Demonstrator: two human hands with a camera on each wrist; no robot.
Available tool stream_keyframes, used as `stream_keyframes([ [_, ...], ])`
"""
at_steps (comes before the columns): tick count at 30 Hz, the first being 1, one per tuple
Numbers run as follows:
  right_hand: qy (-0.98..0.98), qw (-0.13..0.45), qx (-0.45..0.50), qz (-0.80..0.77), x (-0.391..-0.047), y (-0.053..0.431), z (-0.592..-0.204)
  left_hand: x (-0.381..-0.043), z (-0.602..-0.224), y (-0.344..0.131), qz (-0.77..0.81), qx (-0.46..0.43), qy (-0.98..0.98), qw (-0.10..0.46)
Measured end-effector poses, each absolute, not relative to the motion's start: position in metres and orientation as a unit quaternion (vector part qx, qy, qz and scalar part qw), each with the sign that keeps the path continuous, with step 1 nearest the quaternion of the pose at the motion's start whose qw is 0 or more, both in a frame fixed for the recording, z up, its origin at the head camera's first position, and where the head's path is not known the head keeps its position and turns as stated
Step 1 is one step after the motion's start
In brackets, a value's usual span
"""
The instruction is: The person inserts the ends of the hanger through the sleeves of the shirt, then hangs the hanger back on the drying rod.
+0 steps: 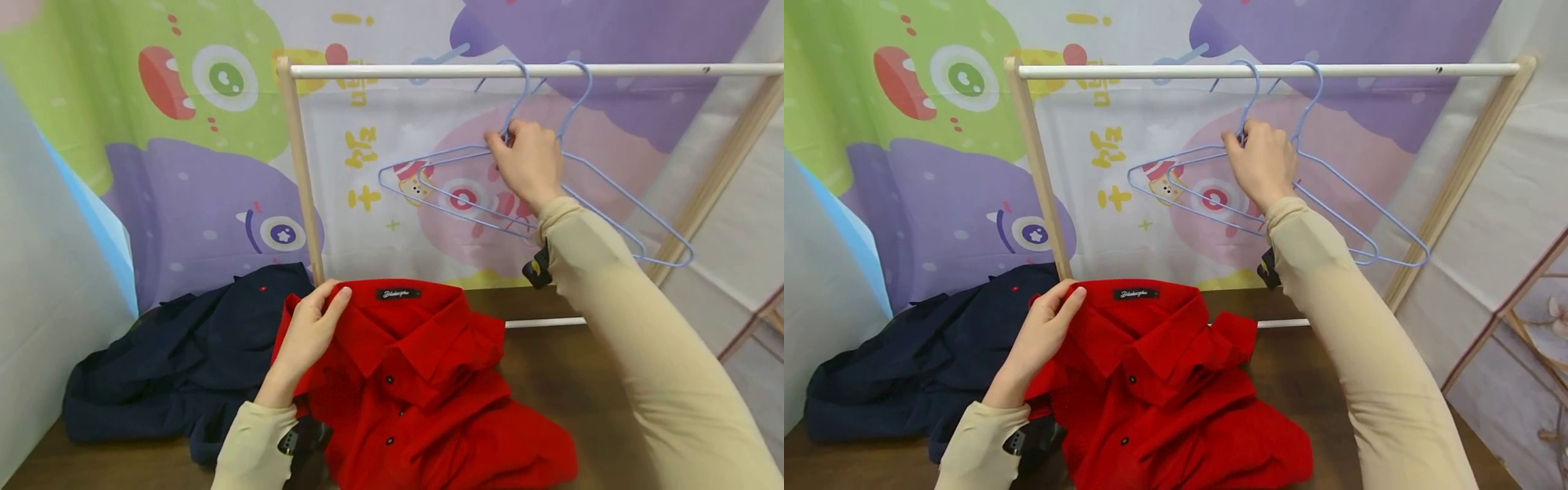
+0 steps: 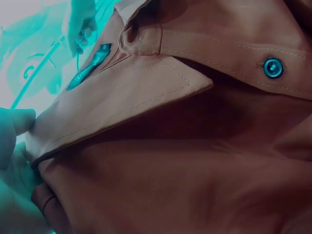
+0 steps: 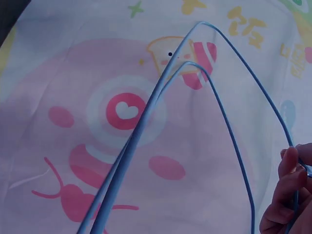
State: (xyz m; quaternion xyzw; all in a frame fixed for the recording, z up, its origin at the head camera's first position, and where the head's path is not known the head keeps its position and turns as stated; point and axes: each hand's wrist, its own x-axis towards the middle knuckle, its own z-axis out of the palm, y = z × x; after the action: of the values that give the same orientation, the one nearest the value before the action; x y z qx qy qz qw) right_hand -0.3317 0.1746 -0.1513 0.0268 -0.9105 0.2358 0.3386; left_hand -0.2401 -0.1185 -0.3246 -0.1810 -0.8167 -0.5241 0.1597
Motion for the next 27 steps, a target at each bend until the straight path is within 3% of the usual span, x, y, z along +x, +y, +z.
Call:
stream_keyframes([
  [17,-0.872,0.384,0.023,0.303,-0.321,0.169,-0.133,-0.24,-0.327,-0.117,-0.522,-0.179,-0.819,0.156],
  [27,-0.807,0.401,0.076,0.427,-0.302,0.168,-0.164,-0.24,-0.327,-0.117,-0.524,-0.182,-0.818,0.153],
])
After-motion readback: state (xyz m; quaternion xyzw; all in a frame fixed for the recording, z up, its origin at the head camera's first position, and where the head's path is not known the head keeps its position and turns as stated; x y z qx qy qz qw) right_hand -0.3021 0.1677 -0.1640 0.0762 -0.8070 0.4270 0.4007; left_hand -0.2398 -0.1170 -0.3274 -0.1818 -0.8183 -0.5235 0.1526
